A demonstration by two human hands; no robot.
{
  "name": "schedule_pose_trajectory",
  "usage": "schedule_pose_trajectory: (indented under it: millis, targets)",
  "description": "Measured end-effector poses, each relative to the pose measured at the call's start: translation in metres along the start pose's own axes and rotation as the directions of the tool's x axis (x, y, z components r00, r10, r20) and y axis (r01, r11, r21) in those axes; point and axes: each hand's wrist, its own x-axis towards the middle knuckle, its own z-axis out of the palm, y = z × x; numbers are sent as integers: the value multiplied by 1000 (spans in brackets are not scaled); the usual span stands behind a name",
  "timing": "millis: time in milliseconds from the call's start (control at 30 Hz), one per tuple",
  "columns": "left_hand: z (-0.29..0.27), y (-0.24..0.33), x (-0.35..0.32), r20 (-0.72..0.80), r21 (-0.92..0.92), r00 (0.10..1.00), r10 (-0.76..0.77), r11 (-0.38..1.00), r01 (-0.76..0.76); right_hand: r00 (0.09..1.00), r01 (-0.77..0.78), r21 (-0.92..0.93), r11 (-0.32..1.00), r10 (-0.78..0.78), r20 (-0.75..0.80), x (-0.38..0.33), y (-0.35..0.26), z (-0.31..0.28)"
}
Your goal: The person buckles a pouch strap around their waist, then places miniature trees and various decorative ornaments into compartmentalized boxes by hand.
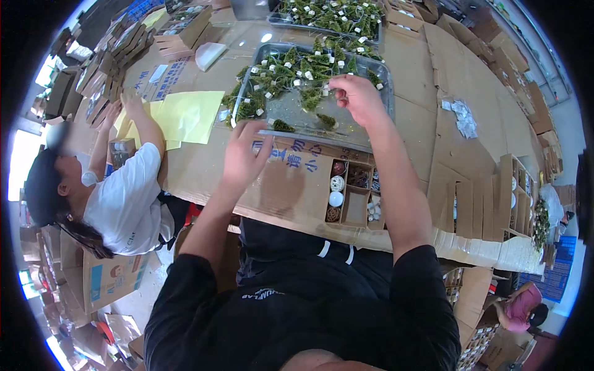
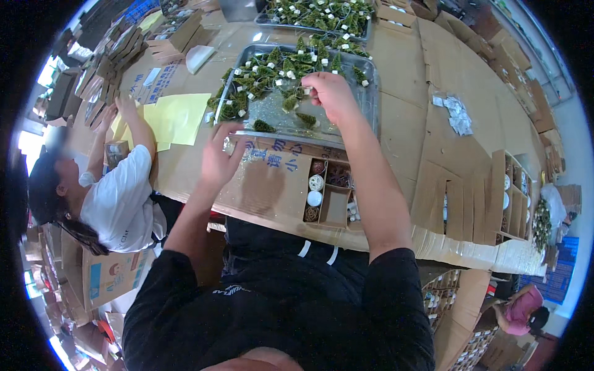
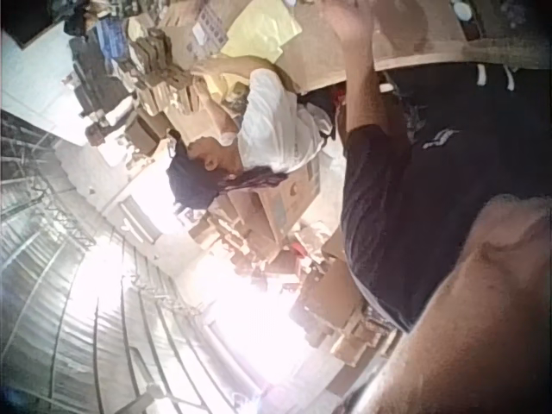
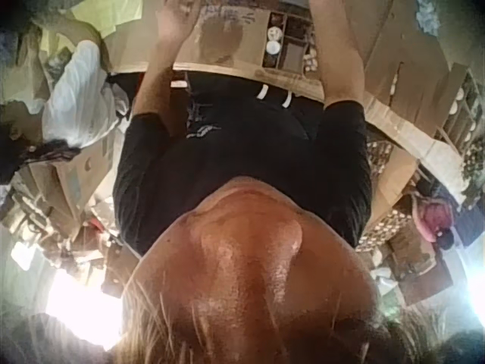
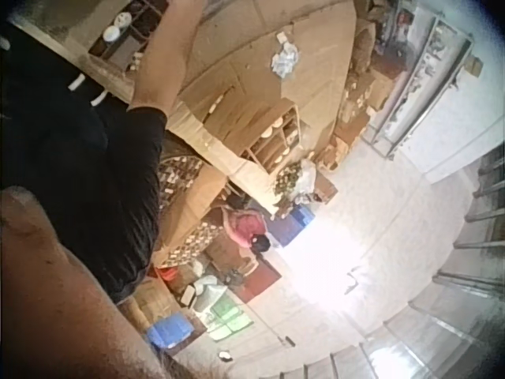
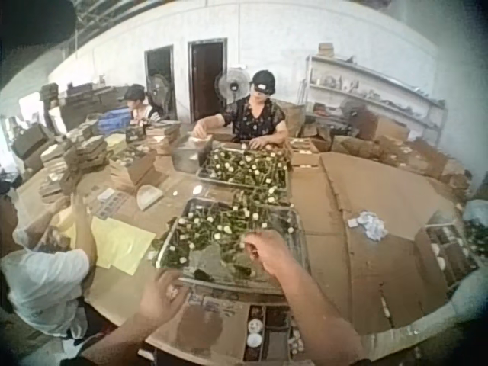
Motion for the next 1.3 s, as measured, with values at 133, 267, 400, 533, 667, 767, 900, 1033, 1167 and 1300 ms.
schedule_pose_trajectory:
  millis: [133, 267, 400, 533, 667, 767, 900, 1033, 1167, 1300]
  targets:
    - [43, 2, 59, 351, 85, 929, -120, 992, 96, 999, 29, 23, 999, -30, 18, -32, -33, -12]
    - [80, 40, 83, 363, -202, 929, 77, 979, -2, 996, 9, -23, 1000, -7, 94, -62, -50, -23]
    - [121, 59, 89, 355, -281, 904, 240, 949, -141, 989, 10, 80, 997, -22, 147, -76, -63, -40]
    - [138, 67, 80, 591, -415, 797, 122, 894, 171, 988, 38, 355, 934, -89, 129, -93, -78, -56]
    - [120, 83, 56, 559, -709, 825, 74, 558, 430, 991, 112, 77, 991, -105, -83, -124, -84, -73]
    - [98, 108, 48, 528, -680, 849, -18, 590, 435, 983, 72, -95, 993, -87, -162, -149, -67, -66]
    - [85, 116, 42, 577, -527, 815, 42, 782, 333, 986, 80, -128, 989, -98, -138, -161, -7, -67]
    - [80, 124, 37, 609, -563, 793, 17, 714, 417, 972, 39, -133, 990, -69, -224, -174, 23, -54]
    - [81, 126, 32, 591, -513, 807, 10, 776, 366, 957, 203, -177, 963, -234, -174, -186, 31, -43]
    - [77, 132, 29, 379, -366, 912, 158, 931, -9, 883, 285, -544, 789, -437, -170, -199, 25, -39]
